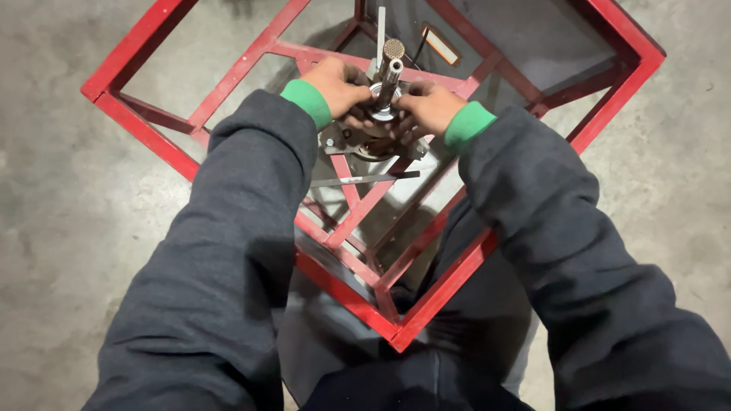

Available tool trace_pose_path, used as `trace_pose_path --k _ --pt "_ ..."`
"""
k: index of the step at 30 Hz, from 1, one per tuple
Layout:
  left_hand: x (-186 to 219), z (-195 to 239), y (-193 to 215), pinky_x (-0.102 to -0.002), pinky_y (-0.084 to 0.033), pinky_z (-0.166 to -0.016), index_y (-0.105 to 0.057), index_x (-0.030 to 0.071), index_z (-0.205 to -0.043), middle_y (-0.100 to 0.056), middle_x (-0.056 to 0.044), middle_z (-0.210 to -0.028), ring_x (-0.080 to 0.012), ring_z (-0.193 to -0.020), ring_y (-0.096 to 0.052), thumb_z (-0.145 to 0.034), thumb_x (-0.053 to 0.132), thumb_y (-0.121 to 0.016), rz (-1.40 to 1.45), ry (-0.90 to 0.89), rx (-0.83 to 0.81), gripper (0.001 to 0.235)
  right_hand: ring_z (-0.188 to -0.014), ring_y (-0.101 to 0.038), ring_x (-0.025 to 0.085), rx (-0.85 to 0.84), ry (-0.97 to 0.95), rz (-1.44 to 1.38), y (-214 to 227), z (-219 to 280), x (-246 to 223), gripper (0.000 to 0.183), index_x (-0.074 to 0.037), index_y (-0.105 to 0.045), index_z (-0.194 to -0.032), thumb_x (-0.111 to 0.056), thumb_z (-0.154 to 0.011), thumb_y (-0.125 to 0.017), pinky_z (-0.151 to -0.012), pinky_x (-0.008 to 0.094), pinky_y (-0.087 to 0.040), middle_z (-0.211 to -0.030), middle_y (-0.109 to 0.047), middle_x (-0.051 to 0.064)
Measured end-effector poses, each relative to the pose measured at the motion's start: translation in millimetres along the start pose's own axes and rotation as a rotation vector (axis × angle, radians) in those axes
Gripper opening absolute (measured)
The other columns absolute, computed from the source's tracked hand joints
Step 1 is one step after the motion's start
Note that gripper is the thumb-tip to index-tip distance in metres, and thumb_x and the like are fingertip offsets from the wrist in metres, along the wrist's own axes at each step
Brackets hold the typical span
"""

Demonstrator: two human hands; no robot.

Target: The person kneels at a red metal frame holding a mechanical pump assembly and fits a bearing and other round metal components onto the pump shaft by hand, pressing and seating them with both hands. They reposition the assembly and continue fitting parts onto the shaft throughout the clip.

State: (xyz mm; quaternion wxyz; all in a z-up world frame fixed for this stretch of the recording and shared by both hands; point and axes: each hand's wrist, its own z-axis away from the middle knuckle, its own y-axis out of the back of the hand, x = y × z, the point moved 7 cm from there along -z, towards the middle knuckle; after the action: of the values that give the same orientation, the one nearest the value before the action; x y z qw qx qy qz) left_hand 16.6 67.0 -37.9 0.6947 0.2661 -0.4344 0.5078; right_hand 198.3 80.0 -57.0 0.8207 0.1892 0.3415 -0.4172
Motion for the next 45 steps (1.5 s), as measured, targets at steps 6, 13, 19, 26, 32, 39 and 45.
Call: trace_pose_path --k 6,13,19,26,32,39,45 --pt "2.3 -4.1 3.4 -0.030 -0.063 -0.056 -0.068 -0.012 -0.109 -0.076 -0.018 -0.093 -0.0229 -0.071 -0.078 -0.094 0.006 -0.063 0.021 0.034 -0.024 0.024 -0.085 -0.077 0.029 0.030 -0.011 -0.039 -3.3 0.5 -6.3 0.035 0.006 -0.053 -0.129 -0.010 -0.098 -0.060 -0.070 0.041 -0.067 -0.107 -0.071 0.020" --pt "14.1 0.2 0.0 -0.030 -0.064 -0.060 -0.069 -0.011 -0.108 -0.076 -0.015 -0.089 -0.0206 -0.069 -0.076 -0.092 0.006 -0.063 -0.155 0.099 -0.102 0.024 -0.082 -0.077 0.027 -0.080 0.013 -0.001 -19.1 11.9 -19.0 0.039 -0.005 -0.046 -0.137 -0.012 -0.098 -0.046 -0.070 0.041 -0.064 -0.109 -0.072 0.017" --pt "-1.7 -13.1 0.1 -0.031 -0.065 -0.064 -0.067 -0.012 -0.107 -0.075 -0.014 -0.088 -0.0203 -0.071 -0.078 -0.091 0.005 -0.064 -0.094 0.077 -0.135 0.023 -0.072 -0.072 0.018 -0.021 0.140 0.142 -15.2 6.2 -16.2 0.037 -0.001 -0.058 -0.134 -0.012 -0.100 -0.047 -0.064 0.032 -0.059 -0.094 -0.073 0.012" --pt "6.7 -11.8 0.4 -0.031 -0.062 -0.062 -0.070 -0.010 -0.100 -0.076 -0.014 -0.081 -0.0193 -0.067 -0.079 -0.087 0.004 -0.065 -0.105 0.083 -0.094 0.020 -0.064 -0.061 0.011 0.066 0.199 0.194 -23.6 26.4 -33.1 0.036 -0.004 -0.058 -0.133 -0.014 -0.100 -0.049 -0.053 0.029 -0.047 -0.091 -0.069 0.005" --pt "18.5 -6.3 0.0 -0.032 -0.059 -0.057 -0.074 -0.012 -0.093 -0.076 -0.016 -0.076 -0.0221 -0.061 -0.074 -0.093 0.019 -0.064 -0.212 0.068 0.002 0.033 -0.063 -0.057 0.008 0.076 0.221 0.048 -27.4 19.9 -22.3 0.039 -0.007 -0.057 -0.137 -0.015 -0.100 -0.046 -0.051 0.025 -0.043 -0.088 -0.067 0.003" --pt "-10.1 -30.3 6.7 -0.034 -0.056 -0.051 -0.072 -0.011 -0.099 -0.072 -0.018 -0.072 -0.0228 -0.056 -0.071 -0.090 0.014 -0.061 -0.116 0.075 0.004 0.028 -0.101 -0.068 0.017 0.212 0.403 0.006 -16.3 8.0 -14.8 0.035 0.002 -0.060 -0.129 -0.013 -0.101 -0.045 -0.090 0.031 -0.054 -0.113 -0.072 0.011" --pt "17.5 -5.8 -3.7 -0.033 -0.058 -0.051 -0.072 -0.011 -0.090 -0.074 -0.016 -0.072 -0.0198 -0.055 -0.074 -0.087 0.012 -0.064 -0.136 0.042 0.062 0.025 -0.105 -0.067 0.019 0.239 0.397 0.106 -19.1 15.0 -17.1 0.034 0.003 -0.060 -0.126 -0.013 -0.100 -0.045 -0.096 0.033 -0.052 -0.116 -0.072 0.012"
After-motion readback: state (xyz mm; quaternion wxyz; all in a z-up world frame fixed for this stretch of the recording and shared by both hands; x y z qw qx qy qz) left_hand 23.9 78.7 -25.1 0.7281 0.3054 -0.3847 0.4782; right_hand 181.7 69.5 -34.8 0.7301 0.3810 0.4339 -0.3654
